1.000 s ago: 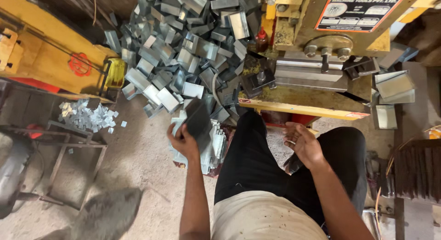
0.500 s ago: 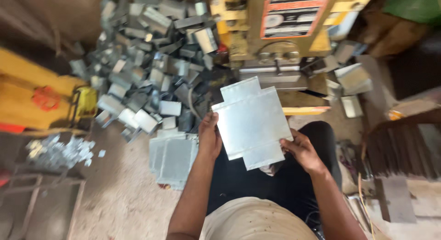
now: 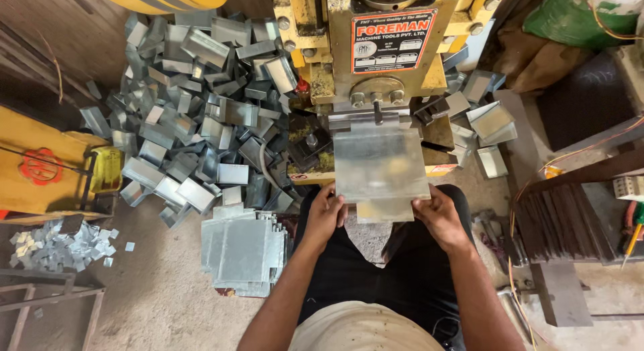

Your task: The person repeatedly picks up flat metal sheets from a stack, places them into a hydraulic press machine, and operates the press to bend the sheets. After each press, the person removes the bent sheet and places it into a pile of finished pieces.

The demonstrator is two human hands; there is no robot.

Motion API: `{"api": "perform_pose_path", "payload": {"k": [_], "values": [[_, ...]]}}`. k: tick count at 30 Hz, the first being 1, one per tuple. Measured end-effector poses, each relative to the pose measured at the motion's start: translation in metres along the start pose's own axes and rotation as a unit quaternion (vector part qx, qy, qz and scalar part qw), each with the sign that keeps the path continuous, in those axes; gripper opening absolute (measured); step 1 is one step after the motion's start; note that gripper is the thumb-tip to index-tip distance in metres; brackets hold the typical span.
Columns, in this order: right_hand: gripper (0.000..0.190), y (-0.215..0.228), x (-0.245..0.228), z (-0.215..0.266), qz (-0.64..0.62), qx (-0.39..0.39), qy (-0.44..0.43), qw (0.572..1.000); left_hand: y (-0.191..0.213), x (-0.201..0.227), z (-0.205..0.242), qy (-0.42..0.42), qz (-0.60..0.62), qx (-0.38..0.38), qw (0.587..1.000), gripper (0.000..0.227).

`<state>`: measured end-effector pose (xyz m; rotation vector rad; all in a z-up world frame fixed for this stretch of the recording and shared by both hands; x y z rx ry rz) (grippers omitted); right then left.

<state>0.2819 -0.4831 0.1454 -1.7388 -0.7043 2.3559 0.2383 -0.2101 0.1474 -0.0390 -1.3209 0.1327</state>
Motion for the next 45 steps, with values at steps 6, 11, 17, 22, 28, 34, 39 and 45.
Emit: {"api": "perform_pose_path", "payload": {"k": [6, 11, 17, 22, 28, 34, 39, 45], "values": [[0.065, -0.003, -0.006, -0.026, -0.034, 0.062, 0.070, 0.995, -0.001, -0.005, -0.031, -0.021, 0.126, 0.026, 0.992, 0.042], [0.068, -0.001, -0.006, -0.025, -0.038, 0.114, 0.056, 0.991, -0.001, -0.015, -0.038, 0.011, 0.195, 0.027, 0.980, 0.044], [0.053, 0.007, -0.008, -0.035, -0.066, 0.102, 0.064, 0.990, -0.003, -0.008, -0.033, 0.012, 0.227, 0.010, 0.974, 0.043], [0.061, 0.004, -0.012, -0.033, -0.100, 0.060, 0.056, 0.992, -0.004, -0.010, -0.036, -0.001, 0.253, -0.011, 0.967, 0.047], [0.069, -0.014, -0.028, -0.025, -0.125, 0.068, 0.054, 0.988, -0.004, -0.006, -0.034, 0.014, 0.252, -0.019, 0.968, 0.059], [0.071, 0.000, -0.040, -0.058, -0.110, 0.156, -0.026, 0.981, 0.003, 0.016, -0.022, 0.017, 0.169, -0.035, 0.985, 0.076], [0.032, 0.010, -0.028, -0.102, -0.158, 0.061, -0.009, 0.986, -0.015, 0.011, -0.028, -0.034, 0.194, -0.095, 0.976, 0.088], [0.040, -0.042, -0.042, -0.008, -0.241, 0.091, 0.105, 0.961, -0.058, 0.007, -0.008, -0.024, 0.205, -0.212, 0.955, 0.092]]}}
Point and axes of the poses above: each hand's wrist, its own z-axis away from the middle knuckle, its own y-axis out of the back of the hand, x = y × z, the point moved 6 cm from there along -z, towards the middle knuckle, and after that the axes turned 8 degrees about -z, right-handed, at the moved point
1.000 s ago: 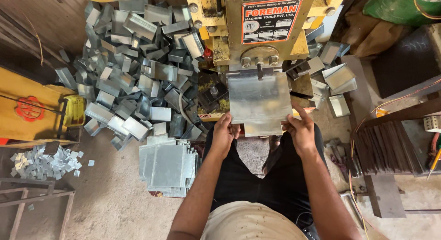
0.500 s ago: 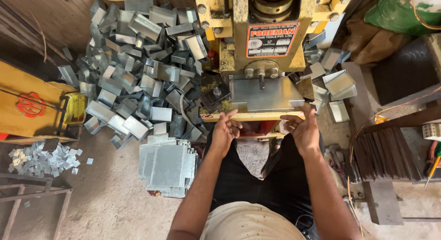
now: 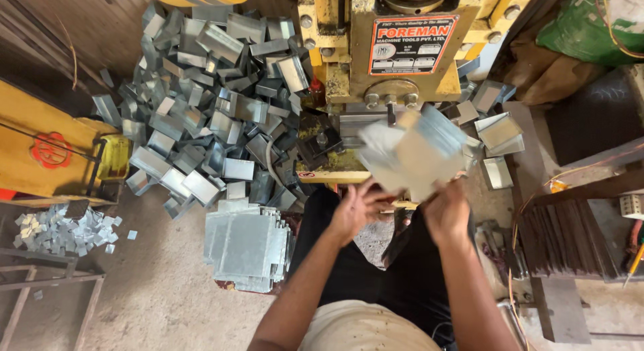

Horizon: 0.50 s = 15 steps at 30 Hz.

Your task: The person repeatedly picks up flat metal sheets from a stack, places them into a hydraulic press machine, and operates the press to bend the sheets. After each press, the person removes the bent sheet and places it into a pile of finished pieces.

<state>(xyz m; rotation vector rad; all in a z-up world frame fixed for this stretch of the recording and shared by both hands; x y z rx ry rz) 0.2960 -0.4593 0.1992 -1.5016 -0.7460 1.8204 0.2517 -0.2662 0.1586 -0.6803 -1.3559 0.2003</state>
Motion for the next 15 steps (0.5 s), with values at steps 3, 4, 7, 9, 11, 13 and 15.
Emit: {"api": "perform_pose_path", "payload": {"k": [3, 4, 7, 9, 11, 13, 15], "values": [[0.042, -0.020, 0.019, 0.071, 0.078, -0.244, -0.260, 0.931, -0.021, -0.009, -0.004, 0.011, 0.099, -0.003, 0.995, 0.090], [0.039, -0.019, 0.019, 0.086, 0.126, -0.329, -0.306, 0.884, -0.024, -0.009, -0.010, 0.006, 0.112, 0.031, 0.993, 0.088], [0.034, 0.003, -0.011, 0.081, 0.119, -0.299, -0.204, 0.925, -0.006, -0.004, -0.026, 0.021, 0.016, 0.149, 0.989, 0.079], [0.032, 0.031, -0.039, 0.053, 0.226, -0.142, -0.062, 0.962, 0.014, -0.004, -0.030, 0.032, -0.043, 0.212, 0.976, 0.070], [0.033, 0.049, -0.056, 0.028, 0.331, -0.021, 0.034, 0.943, 0.034, -0.012, -0.029, 0.041, -0.044, 0.262, 0.963, 0.059], [0.038, 0.056, -0.057, 0.003, 0.437, 0.055, 0.082, 0.894, 0.055, -0.019, -0.028, 0.032, 0.001, 0.301, 0.953, 0.053], [0.042, 0.063, -0.028, -0.018, 0.363, 0.083, -0.047, 0.927, 0.068, -0.023, -0.027, 0.009, 0.050, 0.340, 0.939, 0.051]]}}
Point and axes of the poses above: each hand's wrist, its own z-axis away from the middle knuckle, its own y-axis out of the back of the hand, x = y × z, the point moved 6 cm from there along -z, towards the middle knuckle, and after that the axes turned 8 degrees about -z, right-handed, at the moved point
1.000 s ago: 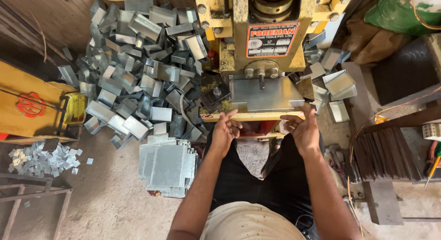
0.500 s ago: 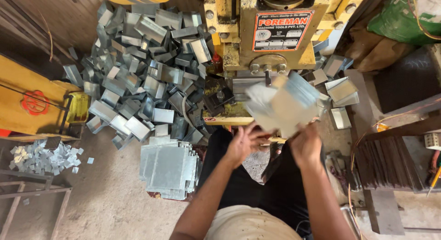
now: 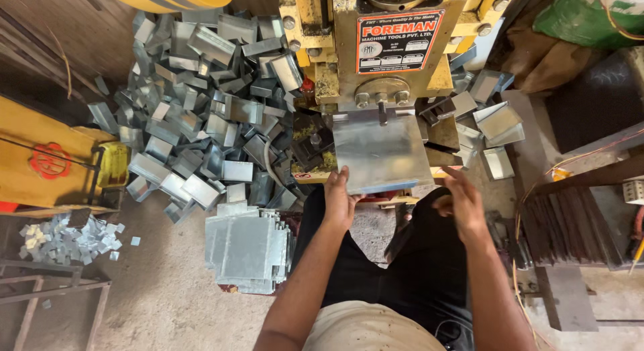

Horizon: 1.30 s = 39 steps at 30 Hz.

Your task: The person repeatedly picks up flat metal sheets from a stack, places them into a hydraulic press machine, and operates the press to bend the sheets. After each press, the person removes the bent sheet and places it into a pile of finished pieces.

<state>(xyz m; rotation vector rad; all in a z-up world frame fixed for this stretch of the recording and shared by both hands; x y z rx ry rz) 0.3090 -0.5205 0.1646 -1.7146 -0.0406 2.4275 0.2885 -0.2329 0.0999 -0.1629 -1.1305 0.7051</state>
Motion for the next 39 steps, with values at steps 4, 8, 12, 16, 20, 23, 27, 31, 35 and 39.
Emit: {"api": "perform_pose_path", "payload": {"k": [4, 8, 12, 16, 20, 23, 27, 31, 35, 39], "values": [[0.054, -0.049, 0.036, -0.009, -0.275, -0.192, -0.133, 0.932, 0.011, 0.009, 0.013, -0.022, 0.014, 0.058, 0.998, 0.049], [0.050, -0.050, 0.046, 0.004, -0.332, -0.172, -0.085, 0.924, 0.010, 0.038, 0.044, -0.095, -0.192, -0.010, 0.977, 0.047], [0.059, -0.048, 0.030, 0.012, -0.371, -0.145, -0.066, 0.915, 0.006, 0.040, 0.043, -0.100, -0.134, -0.092, 0.982, 0.039], [0.069, -0.054, 0.013, 0.005, -0.386, -0.121, -0.070, 0.912, 0.001, 0.041, 0.027, -0.073, -0.063, -0.099, 0.990, 0.035], [0.075, -0.055, 0.010, 0.006, -0.395, -0.118, -0.089, 0.907, 0.005, 0.037, 0.026, -0.046, -0.016, -0.095, 0.994, 0.028], [0.079, -0.054, 0.009, 0.006, -0.396, -0.117, -0.091, 0.906, 0.008, 0.031, 0.023, -0.034, 0.009, -0.103, 0.994, 0.034], [0.082, -0.055, 0.007, 0.005, -0.387, -0.114, -0.084, 0.911, 0.010, 0.024, 0.016, -0.033, 0.031, -0.135, 0.990, 0.046], [0.085, -0.051, 0.015, 0.003, -0.381, -0.097, -0.106, 0.913, 0.013, 0.025, 0.018, -0.003, 0.017, -0.139, 0.990, 0.056], [0.082, -0.049, 0.019, -0.018, -0.329, -0.145, -0.101, 0.928, 0.015, 0.028, 0.027, 0.037, -0.045, -0.137, 0.989, 0.061], [0.070, -0.054, 0.016, -0.063, -0.344, -0.190, -0.097, 0.914, 0.002, 0.034, 0.034, 0.026, -0.047, -0.206, 0.977, 0.075]]}}
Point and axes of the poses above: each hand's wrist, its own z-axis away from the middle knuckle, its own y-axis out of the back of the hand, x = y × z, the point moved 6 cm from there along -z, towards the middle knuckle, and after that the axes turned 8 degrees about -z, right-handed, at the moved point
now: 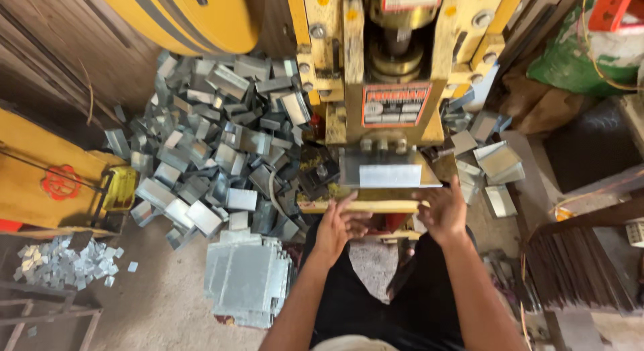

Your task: The person repeatedly picks up flat metal sheets from a stack, places them into a hydraulic press machine, and operates the press to bend the sheets. After each press, the person removes the bent sheet and places it into a pile of finished pieces.

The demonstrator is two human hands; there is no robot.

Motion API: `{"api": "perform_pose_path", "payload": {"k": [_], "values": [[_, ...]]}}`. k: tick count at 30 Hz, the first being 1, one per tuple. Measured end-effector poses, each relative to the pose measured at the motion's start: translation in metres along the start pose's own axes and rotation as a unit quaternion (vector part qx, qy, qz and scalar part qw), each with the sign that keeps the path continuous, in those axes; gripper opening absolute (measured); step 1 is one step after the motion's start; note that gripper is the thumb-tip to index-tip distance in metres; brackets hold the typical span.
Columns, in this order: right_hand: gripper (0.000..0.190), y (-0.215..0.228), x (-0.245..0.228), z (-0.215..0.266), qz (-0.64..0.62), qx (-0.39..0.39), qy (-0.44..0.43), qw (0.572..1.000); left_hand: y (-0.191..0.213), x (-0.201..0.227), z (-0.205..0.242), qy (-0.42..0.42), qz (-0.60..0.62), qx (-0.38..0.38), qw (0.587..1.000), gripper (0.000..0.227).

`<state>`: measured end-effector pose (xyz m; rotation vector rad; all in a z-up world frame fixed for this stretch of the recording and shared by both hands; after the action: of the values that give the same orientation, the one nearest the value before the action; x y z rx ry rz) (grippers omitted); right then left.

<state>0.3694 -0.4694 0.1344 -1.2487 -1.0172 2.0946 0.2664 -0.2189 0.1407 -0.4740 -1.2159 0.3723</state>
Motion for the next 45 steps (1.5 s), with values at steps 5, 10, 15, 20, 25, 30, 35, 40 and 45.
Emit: {"api": "perform_pose_path", "payload": {"k": [5, 10, 15, 20, 25, 30, 35, 40, 45], "values": [[0.015, 0.004, -0.008, -0.022, 0.089, 0.083, 0.095, 0.988, -0.038, 0.023, -0.001, -0.068, -0.006, -0.064, 0.996, 0.078], [0.018, -0.018, -0.006, 0.047, 0.006, 0.173, 0.252, 0.952, -0.059, 0.018, 0.009, -0.006, -0.150, -0.052, 0.987, 0.061], [0.020, -0.028, 0.047, 0.052, 0.202, 0.134, 0.040, 0.969, -0.032, -0.001, -0.008, -0.021, -0.120, 0.078, 0.989, 0.046], [0.037, -0.056, 0.071, 0.053, 0.186, 0.062, 0.040, 0.980, -0.002, -0.005, -0.009, -0.097, -0.135, 0.158, 0.973, 0.041], [0.044, -0.049, 0.074, 0.035, 0.264, 0.038, 0.106, 0.958, 0.003, 0.008, -0.020, -0.129, -0.151, 0.120, 0.973, 0.051], [0.042, -0.034, 0.079, 0.027, 0.215, 0.062, 0.082, 0.971, 0.003, 0.008, -0.017, -0.113, -0.177, 0.125, 0.970, 0.054], [0.037, -0.029, 0.083, 0.026, 0.184, 0.048, 0.093, 0.977, 0.017, -0.004, -0.006, -0.075, -0.133, 0.115, 0.982, 0.048], [0.031, -0.022, 0.087, 0.023, 0.151, 0.049, 0.104, 0.982, 0.016, -0.022, 0.005, -0.023, -0.205, 0.070, 0.976, 0.044], [0.035, -0.004, 0.089, 0.030, 0.161, 0.088, 0.084, 0.979, -0.019, -0.013, 0.005, -0.004, -0.266, 0.038, 0.963, 0.045]]}}
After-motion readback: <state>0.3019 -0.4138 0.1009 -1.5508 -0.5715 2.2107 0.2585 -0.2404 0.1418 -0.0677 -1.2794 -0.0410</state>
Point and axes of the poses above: each hand's wrist, its own z-axis away from the middle knuckle, its own y-axis out of the back of the hand, x = y × z, the point moved 6 cm from there along -z, towards the middle knuckle, and after that the axes turned 8 degrees about -z, right-handed, at the moved point
